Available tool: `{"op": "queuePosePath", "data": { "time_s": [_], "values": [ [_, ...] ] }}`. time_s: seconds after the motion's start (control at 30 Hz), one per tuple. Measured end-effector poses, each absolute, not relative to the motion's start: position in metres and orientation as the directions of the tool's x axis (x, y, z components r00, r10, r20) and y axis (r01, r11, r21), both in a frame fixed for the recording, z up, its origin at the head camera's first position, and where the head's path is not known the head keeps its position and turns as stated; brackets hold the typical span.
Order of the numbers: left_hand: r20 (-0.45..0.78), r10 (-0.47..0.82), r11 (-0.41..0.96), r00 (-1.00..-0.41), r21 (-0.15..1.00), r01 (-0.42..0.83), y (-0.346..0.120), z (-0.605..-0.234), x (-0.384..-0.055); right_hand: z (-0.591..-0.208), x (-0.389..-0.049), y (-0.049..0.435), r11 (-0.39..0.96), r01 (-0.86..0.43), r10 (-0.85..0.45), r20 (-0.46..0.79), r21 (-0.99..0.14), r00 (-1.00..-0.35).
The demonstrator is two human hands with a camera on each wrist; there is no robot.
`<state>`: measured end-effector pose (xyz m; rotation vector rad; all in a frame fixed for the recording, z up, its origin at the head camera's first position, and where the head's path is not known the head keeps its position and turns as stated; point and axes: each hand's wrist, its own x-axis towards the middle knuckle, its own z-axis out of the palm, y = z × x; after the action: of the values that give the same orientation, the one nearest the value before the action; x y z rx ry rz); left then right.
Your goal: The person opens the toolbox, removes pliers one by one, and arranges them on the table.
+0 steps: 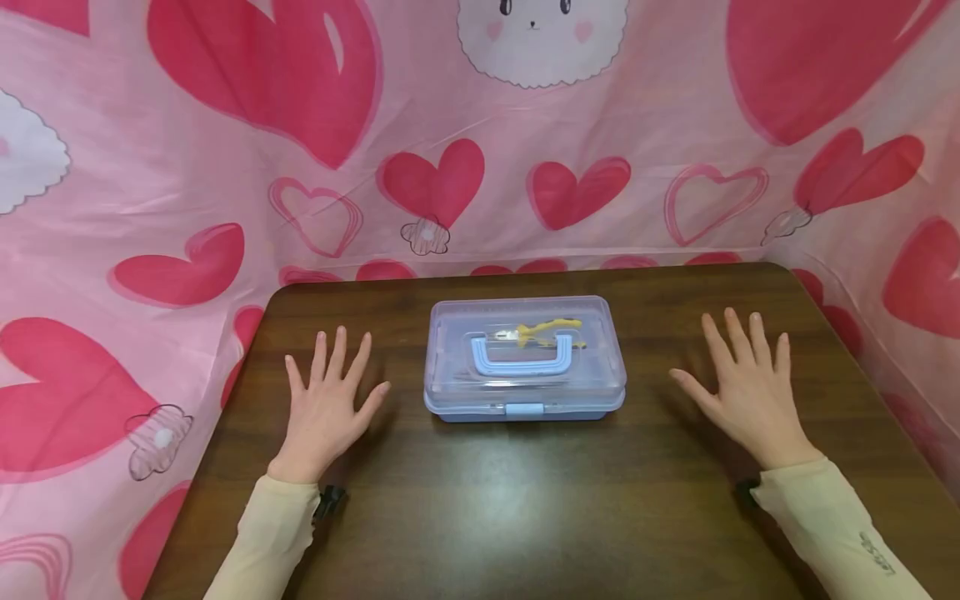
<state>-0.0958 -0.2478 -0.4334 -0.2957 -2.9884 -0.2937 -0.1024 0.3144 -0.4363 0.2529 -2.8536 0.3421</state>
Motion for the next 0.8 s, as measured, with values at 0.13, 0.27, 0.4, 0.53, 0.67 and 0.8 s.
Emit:
{"op": "queuePosePath", "data": {
  "time_s": [0.13,0.27,0.4,0.53,0.67,0.8],
  "values": [
    [0.174,0.180,0.937,-0.968,0.269,0.223,-0.245,-0.436,-0.097,-0.436,-0.100,0.311,0.930,-0.234,-0.150,0.289,-0.283,-0.946],
    [0.215,0.166,0.875,-0.962,0.418,0.245,-0.237,-0.439,-0.096,-0.436,-0.097,0.302,0.869,-0.310,-0.160,0.375,-0.386,-0.913],
    [0.214,0.137,0.779,-0.967,0.580,0.238,-0.226,-0.439,-0.094,-0.434,-0.092,0.288,0.816,-0.376,-0.144,0.476,-0.438,-0.867],
    [0.183,0.106,0.676,-0.977,0.708,0.206,-0.214,-0.437,-0.094,-0.430,-0.087,0.274,0.773,-0.448,-0.161,0.543,-0.450,-0.824],
    [0.129,0.071,0.554,-0.989,0.820,0.146,-0.204,-0.434,-0.097,-0.425,-0.083,0.260,0.737,-0.514,-0.192,0.594,-0.438,-0.781],
    [0.007,0.059,0.382,-0.998,0.924,0.029,-0.194,-0.431,-0.101,-0.423,-0.077,0.244,0.726,-0.538,-0.207,0.610,-0.429,-0.765]
  ]
}}
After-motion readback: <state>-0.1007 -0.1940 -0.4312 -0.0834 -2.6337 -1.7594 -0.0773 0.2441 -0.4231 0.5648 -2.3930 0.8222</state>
